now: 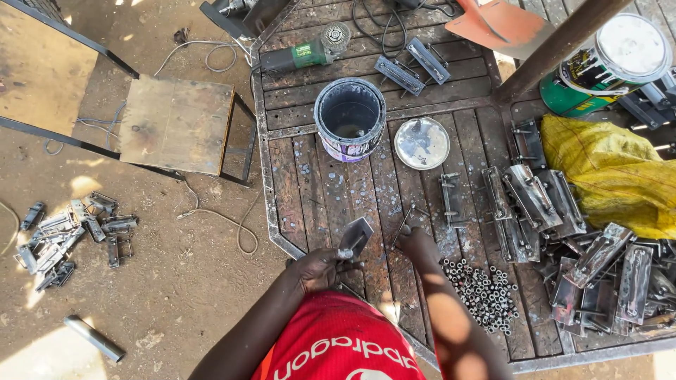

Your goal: Dipping metal components into a container of black paint and using a metal plate to scrape off excess paint.

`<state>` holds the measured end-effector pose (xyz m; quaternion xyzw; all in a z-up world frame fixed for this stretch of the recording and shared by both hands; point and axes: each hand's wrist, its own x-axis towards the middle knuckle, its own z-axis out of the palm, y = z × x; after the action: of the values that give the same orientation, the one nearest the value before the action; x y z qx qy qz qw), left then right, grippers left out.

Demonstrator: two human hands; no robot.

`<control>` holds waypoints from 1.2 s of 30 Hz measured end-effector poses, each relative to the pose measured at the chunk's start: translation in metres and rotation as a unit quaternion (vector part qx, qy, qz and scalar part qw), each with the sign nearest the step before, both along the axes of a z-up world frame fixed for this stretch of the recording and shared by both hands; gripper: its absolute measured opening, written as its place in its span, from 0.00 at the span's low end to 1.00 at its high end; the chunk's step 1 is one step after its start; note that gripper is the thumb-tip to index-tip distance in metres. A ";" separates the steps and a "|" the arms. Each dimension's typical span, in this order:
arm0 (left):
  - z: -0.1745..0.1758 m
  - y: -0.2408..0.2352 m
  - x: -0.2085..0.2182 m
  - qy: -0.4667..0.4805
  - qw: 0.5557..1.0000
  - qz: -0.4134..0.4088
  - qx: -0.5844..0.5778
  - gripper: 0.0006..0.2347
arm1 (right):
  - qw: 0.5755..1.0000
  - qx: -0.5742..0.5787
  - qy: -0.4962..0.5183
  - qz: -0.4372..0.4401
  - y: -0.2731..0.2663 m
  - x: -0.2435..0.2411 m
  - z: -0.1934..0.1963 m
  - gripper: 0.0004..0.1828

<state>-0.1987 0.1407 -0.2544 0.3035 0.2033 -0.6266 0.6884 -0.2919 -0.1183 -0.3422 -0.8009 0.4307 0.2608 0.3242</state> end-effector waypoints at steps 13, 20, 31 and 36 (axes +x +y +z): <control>-0.036 -0.017 -0.002 -0.064 0.992 -0.075 0.085 0.13 | 0.998 -0.016 0.064 0.009 -0.003 0.031 -0.015 0.30; -0.115 -0.012 0.016 -0.228 0.953 -0.120 0.158 0.33 | 0.999 -0.013 0.044 -0.010 -0.017 0.015 -0.029 0.26; 0.107 -0.076 0.042 -0.641 0.575 -0.430 0.271 0.43 | 0.955 0.150 -0.237 -0.097 -0.054 0.010 0.178 0.15; 0.089 -0.084 0.051 -0.730 0.502 -0.410 0.218 0.38 | 0.871 0.263 -0.373 -0.182 -0.059 0.000 0.191 0.13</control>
<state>-0.1473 0.0569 -0.1654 0.8431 -0.3882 -0.3310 0.1701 -0.2916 -0.1776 -0.1515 -0.6314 0.3311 -0.0170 0.7010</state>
